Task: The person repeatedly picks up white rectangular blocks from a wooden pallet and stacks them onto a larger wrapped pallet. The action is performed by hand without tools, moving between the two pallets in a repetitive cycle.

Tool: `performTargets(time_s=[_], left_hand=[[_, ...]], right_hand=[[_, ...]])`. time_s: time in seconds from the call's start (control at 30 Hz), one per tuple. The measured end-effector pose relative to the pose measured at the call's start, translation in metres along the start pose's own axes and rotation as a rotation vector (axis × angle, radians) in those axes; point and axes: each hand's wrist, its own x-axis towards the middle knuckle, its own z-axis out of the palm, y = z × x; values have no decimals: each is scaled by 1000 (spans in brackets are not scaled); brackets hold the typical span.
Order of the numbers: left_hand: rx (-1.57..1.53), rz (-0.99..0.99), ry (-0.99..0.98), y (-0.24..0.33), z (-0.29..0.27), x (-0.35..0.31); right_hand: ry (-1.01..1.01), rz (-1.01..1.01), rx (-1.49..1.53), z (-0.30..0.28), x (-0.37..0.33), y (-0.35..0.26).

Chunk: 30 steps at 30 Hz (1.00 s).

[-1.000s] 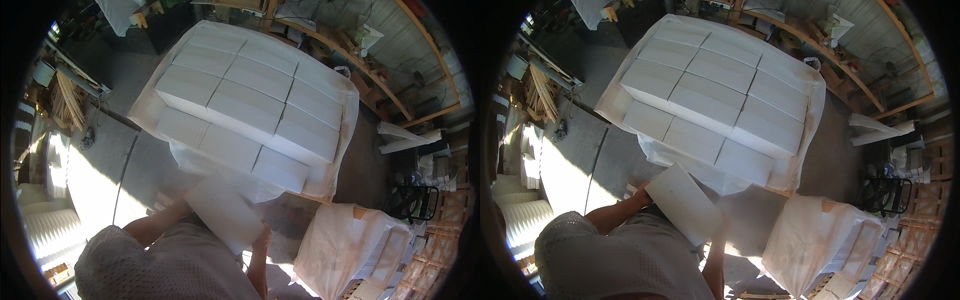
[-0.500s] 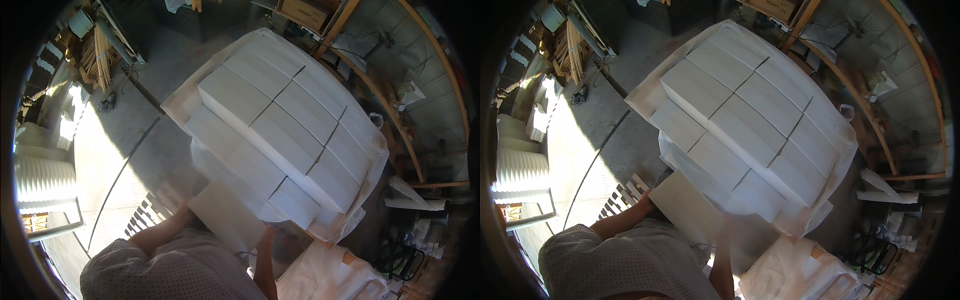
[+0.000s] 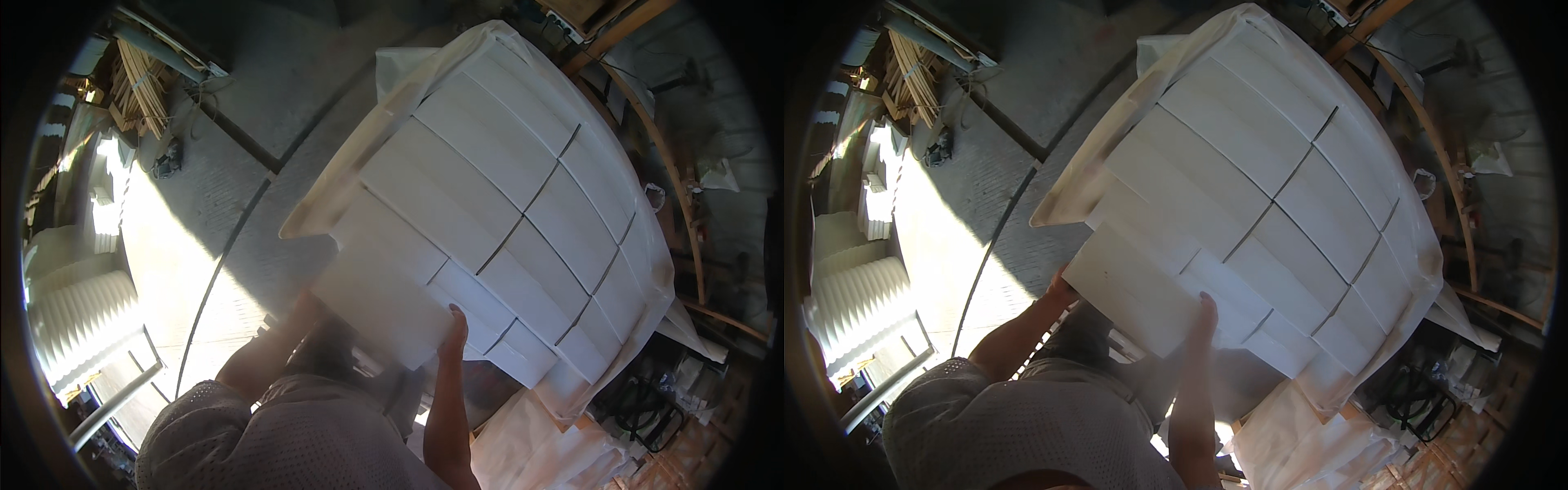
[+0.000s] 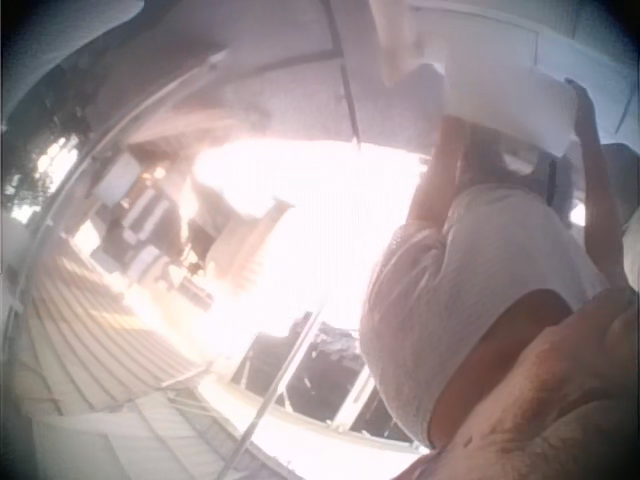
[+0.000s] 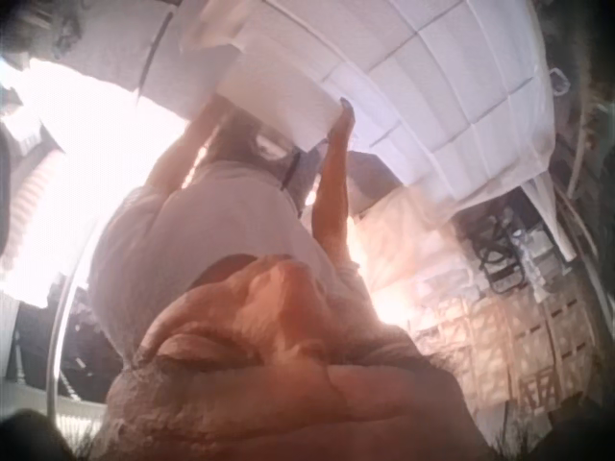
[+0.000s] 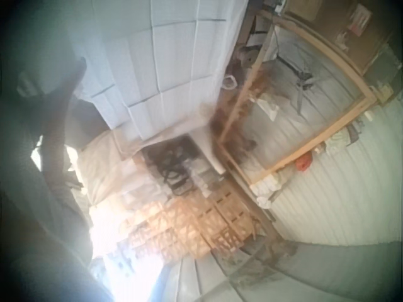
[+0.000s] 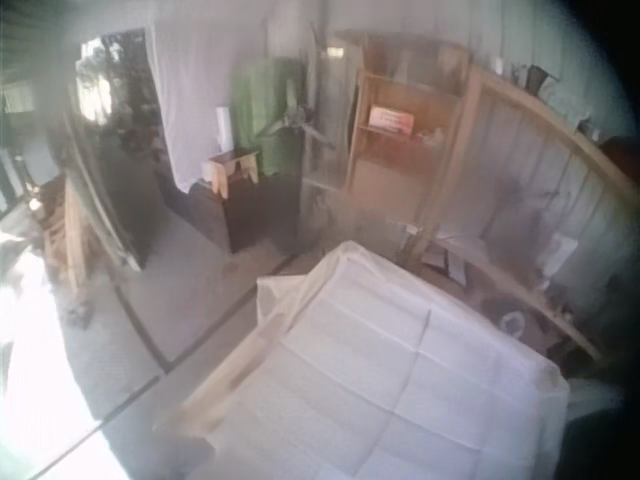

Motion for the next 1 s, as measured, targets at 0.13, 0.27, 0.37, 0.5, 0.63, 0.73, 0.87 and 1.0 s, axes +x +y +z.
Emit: performTargets(time_s=[0.13,0.27,0.37,0.5,0.63,0.73,0.87,1.0], left_hand=[[968,367,168,15,-22,38],[574,319,355,4,-11,76],[330,244,442,-15,-22,92],[538,193,435,-33,-61,101],[1168,450,246,-37,-72,101],[1240,499,77,-21,-67,100],[1270,490,-94,10,-57,107],[1283,342,-91,29,-41,115]], right_hand=[[11,0,89,45,48,-5],[-91,38,314,56,67,0],[-33,125,439,45,55,12],[34,294,-9,46,7,40],[-73,197,137,68,-14,67],[40,-172,129,83,-4,82],[94,-195,322,86,-6,84],[144,59,616,85,0,70]])
